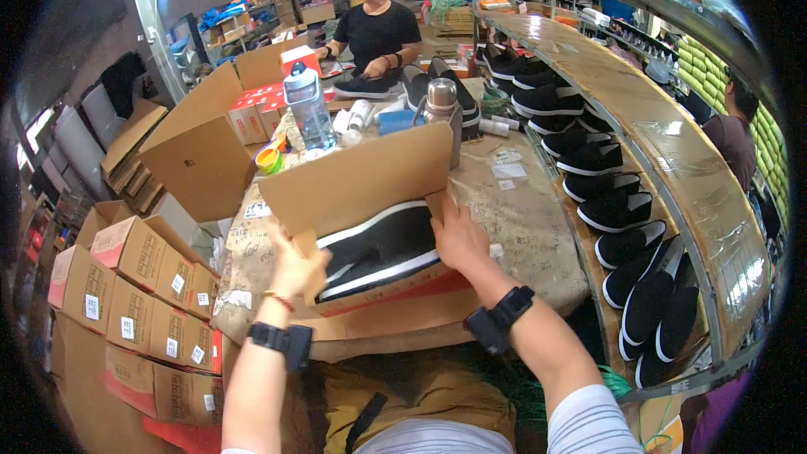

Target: Packing pairs of shoes into individual shoe boxes and placing them into a larger shipping container.

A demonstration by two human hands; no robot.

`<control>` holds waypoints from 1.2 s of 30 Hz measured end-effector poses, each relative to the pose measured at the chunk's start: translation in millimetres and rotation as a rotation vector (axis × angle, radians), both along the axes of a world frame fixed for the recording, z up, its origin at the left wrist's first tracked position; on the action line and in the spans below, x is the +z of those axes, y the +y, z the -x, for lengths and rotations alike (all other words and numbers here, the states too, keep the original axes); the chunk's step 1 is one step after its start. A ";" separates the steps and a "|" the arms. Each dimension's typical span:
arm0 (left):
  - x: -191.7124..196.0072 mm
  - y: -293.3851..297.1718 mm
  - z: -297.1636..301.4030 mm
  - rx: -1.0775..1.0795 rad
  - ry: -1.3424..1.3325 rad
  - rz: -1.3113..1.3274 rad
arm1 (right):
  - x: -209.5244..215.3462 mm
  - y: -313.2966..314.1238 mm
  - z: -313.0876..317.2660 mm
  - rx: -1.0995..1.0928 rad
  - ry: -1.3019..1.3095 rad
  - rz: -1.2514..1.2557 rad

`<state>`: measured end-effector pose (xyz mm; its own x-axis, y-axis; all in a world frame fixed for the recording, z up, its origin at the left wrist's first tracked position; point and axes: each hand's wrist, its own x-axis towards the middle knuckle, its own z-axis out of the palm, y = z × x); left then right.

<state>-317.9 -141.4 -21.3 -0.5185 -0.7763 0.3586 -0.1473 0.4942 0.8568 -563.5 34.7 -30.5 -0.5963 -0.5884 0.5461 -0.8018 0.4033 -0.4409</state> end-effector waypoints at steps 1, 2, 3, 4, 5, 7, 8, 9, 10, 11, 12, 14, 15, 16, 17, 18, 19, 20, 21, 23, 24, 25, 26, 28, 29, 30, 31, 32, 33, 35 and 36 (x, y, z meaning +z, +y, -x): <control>-7.2 7.3 -0.4 0.109 -0.181 0.007 | 11.8 1.3 -21.9 -0.068 0.010 -0.165; -10.5 5.0 -1.0 0.118 -0.069 0.110 | 15.3 3.9 -14.0 -0.068 0.010 -0.159; -13.4 1.7 -3.5 0.129 0.041 0.213 | 19.2 7.3 5.2 0.160 -0.202 -0.142; -16.9 0.3 -9.9 0.119 0.036 0.206 | 16.6 15.6 27.5 0.376 -0.421 -0.132; -15.8 -4.9 -18.4 0.071 0.000 0.385 | 14.5 26.2 54.0 0.368 -0.420 -0.132; -10.8 -12.1 -27.4 0.026 -0.031 0.567 | 22.4 37.5 92.3 0.245 -0.483 0.137; -9.0 -13.7 -31.2 0.000 -0.121 0.719 | 29.9 38.9 99.2 0.246 -0.484 0.138; -6.1 -17.9 -47.0 -0.018 -0.236 0.868 | 53.9 36.4 81.1 0.301 -0.486 0.019; 5.3 -28.8 -54.8 -0.066 -0.422 0.940 | 73.1 34.8 67.3 0.344 -0.478 -0.101; 24.3 -24.8 -44.4 -0.079 -0.426 0.934 | 80.9 31.1 67.4 0.609 -0.257 -0.288; 50.6 -12.0 -30.9 -0.231 -0.622 0.795 | 87.4 29.4 65.9 0.870 -0.022 -0.471; 71.3 17.2 -17.2 -0.366 -0.833 0.641 | 87.1 21.3 37.6 0.798 0.132 -0.630; 71.9 34.3 -3.3 -0.333 -0.938 0.659 | 84.6 20.3 30.5 0.698 0.298 -0.791; 77.1 48.3 1.0 -0.274 -1.057 0.679 | 82.4 16.1 26.4 0.718 0.305 -0.774; 78.7 49.0 3.7 -0.241 -1.079 0.673 | 76.0 6.9 24.8 0.712 0.259 -0.764; 79.7 40.6 4.6 -0.311 -1.143 0.625 | 68.1 -6.4 21.2 0.722 0.210 -0.751; 82.0 34.3 4.9 -0.388 -1.196 0.568 | 72.7 -10.1 22.9 0.753 0.172 -0.772; 85.2 29.6 7.9 -0.424 -1.148 0.524 | 83.7 -7.4 28.8 0.780 0.134 -0.802; 85.9 28.9 8.9 -0.459 -1.100 0.480 | 96.0 -3.4 29.5 0.812 0.115 -0.804; 73.5 41.5 3.2 -0.359 -1.077 0.626 | 92.1 6.0 27.1 0.787 0.207 -0.731; 63.8 48.7 1.8 -0.305 -1.015 0.692 | 79.5 13.6 29.2 0.757 0.233 -0.656; 54.7 55.1 -3.3 -0.244 -0.959 0.764 | 65.4 16.8 30.8 0.779 0.184 -0.540; 45.3 58.9 -8.5 -0.220 -0.890 0.806 | 50.7 20.1 35.6 0.798 0.091 -0.405; 45.4 69.6 -16.6 -0.219 -0.838 0.816 | 33.9 28.2 26.3 0.828 -0.012 -0.279; 46.4 74.0 -20.5 -0.215 -0.810 0.829 | 33.6 36.7 19.1 0.761 0.171 -0.280; 47.0 76.4 -24.4 -0.198 -0.826 0.821 | 37.4 41.3 13.0 0.693 0.352 -0.269; 47.3 77.8 -20.9 -0.205 -0.835 0.819 | 51.7 45.1 13.4 0.695 0.358 -0.273; 48.1 77.7 -18.3 -0.213 -0.842 0.818 | 71.6 43.7 15.0 0.734 0.324 -0.464; 49.9 74.3 -17.2 -0.214 -0.841 0.817 | 87.6 38.8 15.1 0.767 0.281 -0.653; 49.6 62.3 -13.5 -0.251 -0.886 0.738 | 108.6 13.7 14.2 0.769 0.223 -0.762; 50.5 58.9 -9.9 -0.253 -0.904 0.718 | 114.5 1.3 18.9 0.852 0.158 -0.838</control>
